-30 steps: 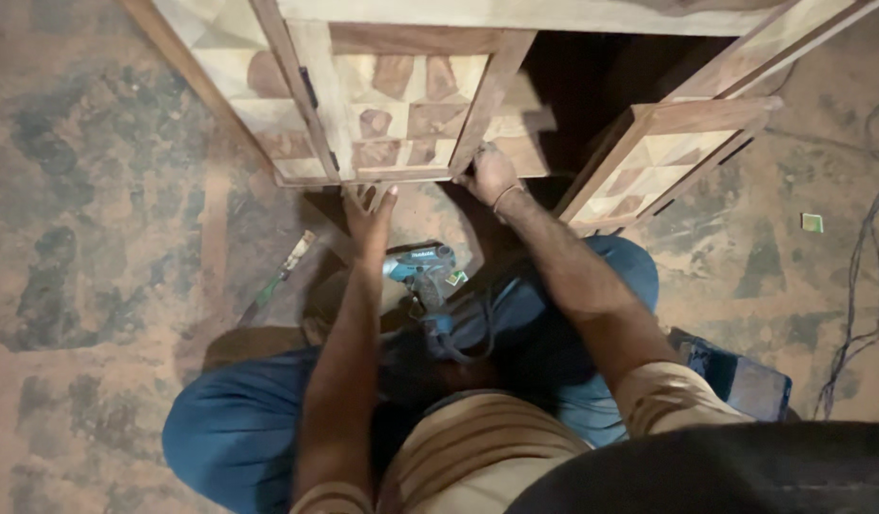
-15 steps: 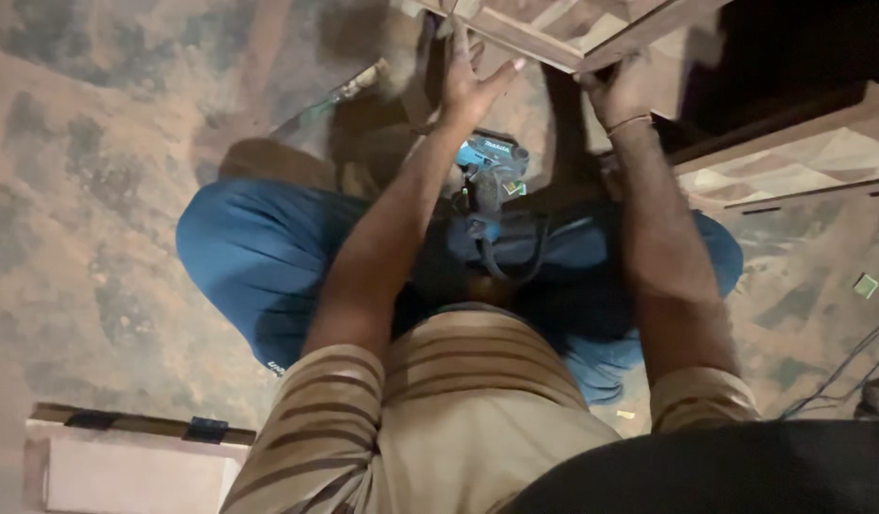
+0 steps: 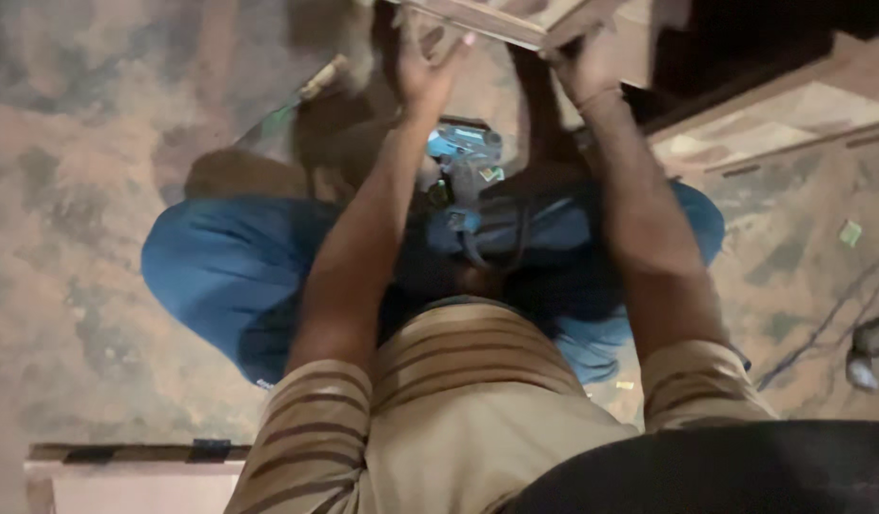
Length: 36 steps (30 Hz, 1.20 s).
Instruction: The person sits on the floor of a woodworking shop and uses a cordless impact driver to drive screws into black hinge plates mounted on wooden cabinet doors. They hold each door steady, position screws, drive them in, and reposition the doors between screws.
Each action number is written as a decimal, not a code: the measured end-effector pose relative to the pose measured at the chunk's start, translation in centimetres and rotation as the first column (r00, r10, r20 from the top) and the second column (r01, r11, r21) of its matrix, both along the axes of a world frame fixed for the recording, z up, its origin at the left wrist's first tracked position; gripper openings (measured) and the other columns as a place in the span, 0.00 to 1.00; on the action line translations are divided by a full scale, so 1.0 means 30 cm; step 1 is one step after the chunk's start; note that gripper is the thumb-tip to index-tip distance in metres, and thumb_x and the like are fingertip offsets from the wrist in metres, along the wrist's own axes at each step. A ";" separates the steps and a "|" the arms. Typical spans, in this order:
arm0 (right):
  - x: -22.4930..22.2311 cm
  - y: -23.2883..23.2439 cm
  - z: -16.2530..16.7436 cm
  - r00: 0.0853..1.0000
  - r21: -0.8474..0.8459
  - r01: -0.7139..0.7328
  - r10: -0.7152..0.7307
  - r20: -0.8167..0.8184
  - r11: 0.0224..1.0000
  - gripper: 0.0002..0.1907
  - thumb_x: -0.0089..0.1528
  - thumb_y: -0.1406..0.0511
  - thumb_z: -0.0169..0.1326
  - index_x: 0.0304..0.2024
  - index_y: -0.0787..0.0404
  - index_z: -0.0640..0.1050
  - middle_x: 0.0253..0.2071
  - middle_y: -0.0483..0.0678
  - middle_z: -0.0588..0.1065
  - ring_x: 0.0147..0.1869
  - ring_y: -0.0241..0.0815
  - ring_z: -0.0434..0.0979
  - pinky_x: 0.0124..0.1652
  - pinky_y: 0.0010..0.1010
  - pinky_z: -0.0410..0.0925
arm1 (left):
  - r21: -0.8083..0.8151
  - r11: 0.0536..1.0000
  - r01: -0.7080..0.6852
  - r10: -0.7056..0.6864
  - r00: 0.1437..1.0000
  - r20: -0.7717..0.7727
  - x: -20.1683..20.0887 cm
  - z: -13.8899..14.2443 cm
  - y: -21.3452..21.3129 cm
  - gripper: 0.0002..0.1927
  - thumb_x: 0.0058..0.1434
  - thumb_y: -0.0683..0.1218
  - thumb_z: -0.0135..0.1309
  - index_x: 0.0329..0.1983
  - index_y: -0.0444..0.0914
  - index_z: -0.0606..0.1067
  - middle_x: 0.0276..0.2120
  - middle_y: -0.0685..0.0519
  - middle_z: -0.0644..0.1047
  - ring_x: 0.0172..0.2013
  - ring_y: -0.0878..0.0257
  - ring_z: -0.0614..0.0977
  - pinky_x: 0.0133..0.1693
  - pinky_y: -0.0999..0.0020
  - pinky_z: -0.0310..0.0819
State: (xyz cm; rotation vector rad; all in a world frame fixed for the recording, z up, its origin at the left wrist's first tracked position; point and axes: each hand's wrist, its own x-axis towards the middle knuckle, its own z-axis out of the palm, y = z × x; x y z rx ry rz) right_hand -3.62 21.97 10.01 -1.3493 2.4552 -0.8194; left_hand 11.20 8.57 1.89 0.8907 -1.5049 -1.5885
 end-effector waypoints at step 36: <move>-0.027 0.063 0.017 0.945 0.173 0.191 -0.133 -0.298 0.966 0.32 0.51 0.54 0.73 0.51 0.64 0.78 0.48 0.59 0.77 0.51 0.60 0.77 0.49 0.46 0.72 | -0.948 0.308 0.078 0.238 0.958 0.156 -0.075 0.597 -0.166 0.60 0.61 0.69 0.63 0.77 0.29 0.47 0.77 0.34 0.45 0.77 0.41 0.45 0.77 0.44 0.35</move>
